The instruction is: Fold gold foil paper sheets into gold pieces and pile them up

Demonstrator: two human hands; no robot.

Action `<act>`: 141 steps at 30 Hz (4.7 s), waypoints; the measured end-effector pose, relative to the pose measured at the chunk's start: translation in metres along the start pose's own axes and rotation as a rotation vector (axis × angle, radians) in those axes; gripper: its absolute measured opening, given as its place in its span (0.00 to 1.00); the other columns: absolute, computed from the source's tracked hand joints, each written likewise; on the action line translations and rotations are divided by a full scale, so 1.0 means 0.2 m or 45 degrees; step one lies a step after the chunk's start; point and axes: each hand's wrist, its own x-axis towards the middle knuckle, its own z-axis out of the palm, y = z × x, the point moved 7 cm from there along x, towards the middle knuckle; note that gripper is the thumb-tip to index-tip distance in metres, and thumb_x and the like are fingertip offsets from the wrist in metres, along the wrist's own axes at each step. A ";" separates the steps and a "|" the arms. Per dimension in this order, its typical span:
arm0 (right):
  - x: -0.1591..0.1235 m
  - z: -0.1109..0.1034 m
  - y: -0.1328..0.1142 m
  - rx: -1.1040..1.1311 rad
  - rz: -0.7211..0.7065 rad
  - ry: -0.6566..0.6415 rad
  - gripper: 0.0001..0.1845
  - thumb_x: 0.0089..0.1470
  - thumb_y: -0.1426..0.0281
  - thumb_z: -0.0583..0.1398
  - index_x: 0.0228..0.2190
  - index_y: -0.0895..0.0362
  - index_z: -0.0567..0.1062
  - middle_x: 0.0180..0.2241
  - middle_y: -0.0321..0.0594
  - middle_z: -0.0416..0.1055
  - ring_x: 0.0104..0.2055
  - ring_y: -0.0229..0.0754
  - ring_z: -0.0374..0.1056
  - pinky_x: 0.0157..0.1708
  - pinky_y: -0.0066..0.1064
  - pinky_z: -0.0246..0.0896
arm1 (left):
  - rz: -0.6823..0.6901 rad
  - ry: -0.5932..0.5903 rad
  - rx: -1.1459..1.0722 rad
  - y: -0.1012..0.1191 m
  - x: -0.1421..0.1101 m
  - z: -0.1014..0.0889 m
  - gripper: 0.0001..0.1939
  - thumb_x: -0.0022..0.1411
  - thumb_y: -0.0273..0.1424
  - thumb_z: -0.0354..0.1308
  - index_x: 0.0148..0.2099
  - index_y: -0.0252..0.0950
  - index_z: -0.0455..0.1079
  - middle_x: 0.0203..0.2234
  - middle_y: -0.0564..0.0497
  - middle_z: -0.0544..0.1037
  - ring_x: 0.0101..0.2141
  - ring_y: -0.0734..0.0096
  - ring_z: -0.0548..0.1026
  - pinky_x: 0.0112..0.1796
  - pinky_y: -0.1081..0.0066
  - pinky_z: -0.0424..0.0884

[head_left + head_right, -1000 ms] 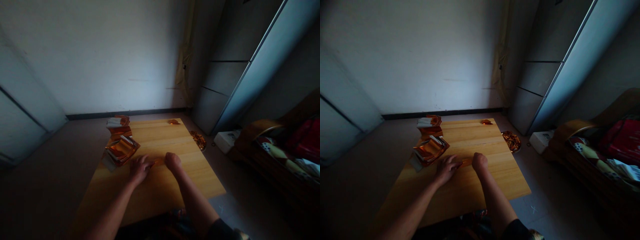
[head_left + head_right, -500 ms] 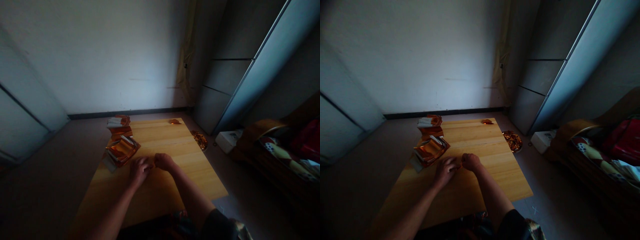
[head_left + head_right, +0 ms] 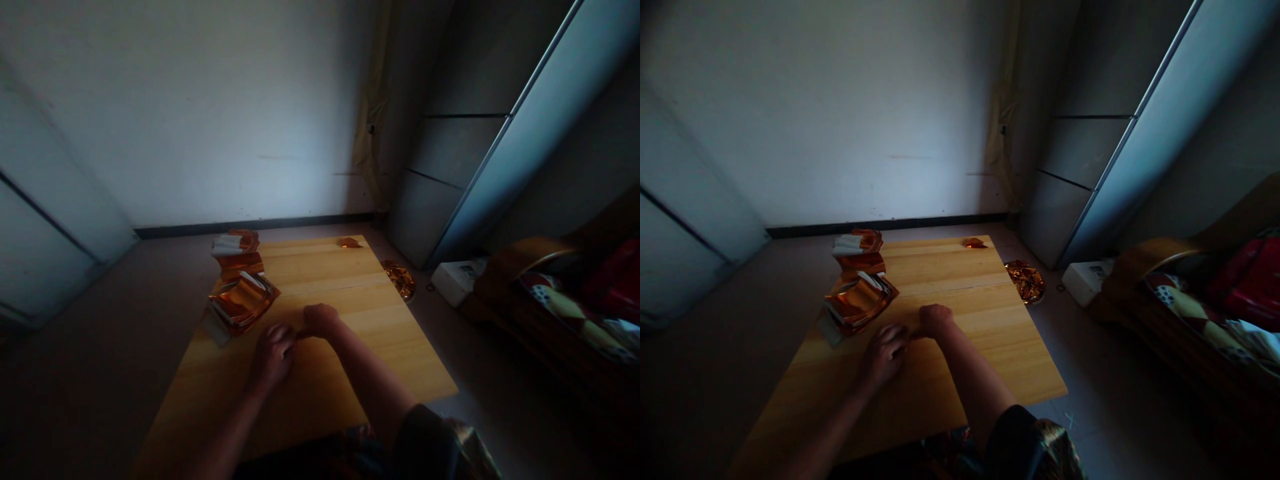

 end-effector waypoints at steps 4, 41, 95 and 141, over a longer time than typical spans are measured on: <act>-0.02 -0.01 0.00 0.022 -0.008 -0.010 0.30 0.41 0.49 0.64 0.43 0.54 0.73 0.42 0.47 0.75 0.44 0.52 0.71 0.39 0.37 0.68 | -0.015 -0.012 0.009 0.01 -0.01 -0.01 0.13 0.55 0.22 0.51 0.37 0.39 0.75 0.42 0.45 0.73 0.46 0.60 0.66 0.48 0.58 0.67; 0.04 0.05 0.18 0.393 0.194 0.259 0.12 0.46 0.71 0.60 0.36 0.56 0.74 0.33 0.39 0.76 0.32 0.38 0.69 0.26 0.23 0.53 | -0.331 -0.355 -0.094 0.16 0.16 0.13 0.22 0.56 0.17 0.46 0.44 0.42 0.73 0.37 0.50 0.75 0.41 0.68 0.70 0.43 0.70 0.67; -0.23 0.11 0.26 0.436 0.108 0.691 0.08 0.54 0.72 0.55 0.32 0.55 0.75 0.33 0.38 0.73 0.32 0.35 0.66 0.30 0.23 0.51 | -0.136 -0.015 0.179 0.13 0.15 0.15 0.14 0.59 0.20 0.48 0.43 0.35 0.72 0.35 0.45 0.74 0.39 0.64 0.71 0.42 0.65 0.69; -0.25 0.10 0.28 0.468 0.258 0.798 0.09 0.53 0.71 0.53 0.32 0.52 0.73 0.24 0.34 0.73 0.24 0.35 0.64 0.24 0.24 0.46 | -0.381 0.133 0.018 0.04 0.13 0.09 0.15 0.60 0.25 0.48 0.48 0.34 0.69 0.36 0.44 0.77 0.39 0.63 0.74 0.42 0.64 0.71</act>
